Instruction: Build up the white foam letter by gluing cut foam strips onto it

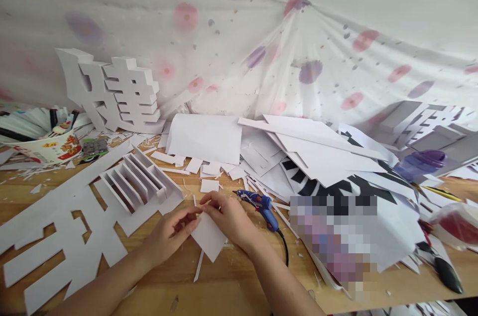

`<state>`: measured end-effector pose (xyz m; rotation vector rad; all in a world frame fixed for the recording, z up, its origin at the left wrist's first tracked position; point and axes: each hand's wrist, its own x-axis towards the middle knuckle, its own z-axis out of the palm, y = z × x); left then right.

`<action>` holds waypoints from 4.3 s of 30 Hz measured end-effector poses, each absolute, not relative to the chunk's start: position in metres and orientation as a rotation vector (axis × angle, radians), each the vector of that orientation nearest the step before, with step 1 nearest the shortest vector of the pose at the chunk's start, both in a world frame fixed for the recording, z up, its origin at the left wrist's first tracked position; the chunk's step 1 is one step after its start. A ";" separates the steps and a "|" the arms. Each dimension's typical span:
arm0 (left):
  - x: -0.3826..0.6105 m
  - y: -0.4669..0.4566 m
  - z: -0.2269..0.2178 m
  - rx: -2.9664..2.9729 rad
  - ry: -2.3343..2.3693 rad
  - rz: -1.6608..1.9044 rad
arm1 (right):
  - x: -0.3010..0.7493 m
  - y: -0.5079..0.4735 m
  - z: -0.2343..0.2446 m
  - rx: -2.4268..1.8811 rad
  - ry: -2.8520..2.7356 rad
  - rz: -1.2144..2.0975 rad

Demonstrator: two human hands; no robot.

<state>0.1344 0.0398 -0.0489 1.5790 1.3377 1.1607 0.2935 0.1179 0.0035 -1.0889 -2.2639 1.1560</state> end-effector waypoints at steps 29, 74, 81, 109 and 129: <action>0.129 0.050 -0.044 0.932 0.820 1.166 | 0.331 0.106 -0.032 -1.333 -2.622 0.307; 0.121 0.046 -0.057 1.491 1.307 1.116 | 0.299 0.117 -0.017 -1.030 -2.730 0.140; 0.122 0.044 -0.035 1.530 1.330 1.041 | 0.299 0.115 -0.020 -1.114 -2.659 0.149; 0.109 0.049 -0.027 0.501 0.578 1.080 | 0.306 0.111 -0.056 -1.652 -2.469 0.112; 0.119 0.044 -0.031 1.386 1.158 1.152 | 0.280 0.084 0.000 -0.986 -2.749 0.422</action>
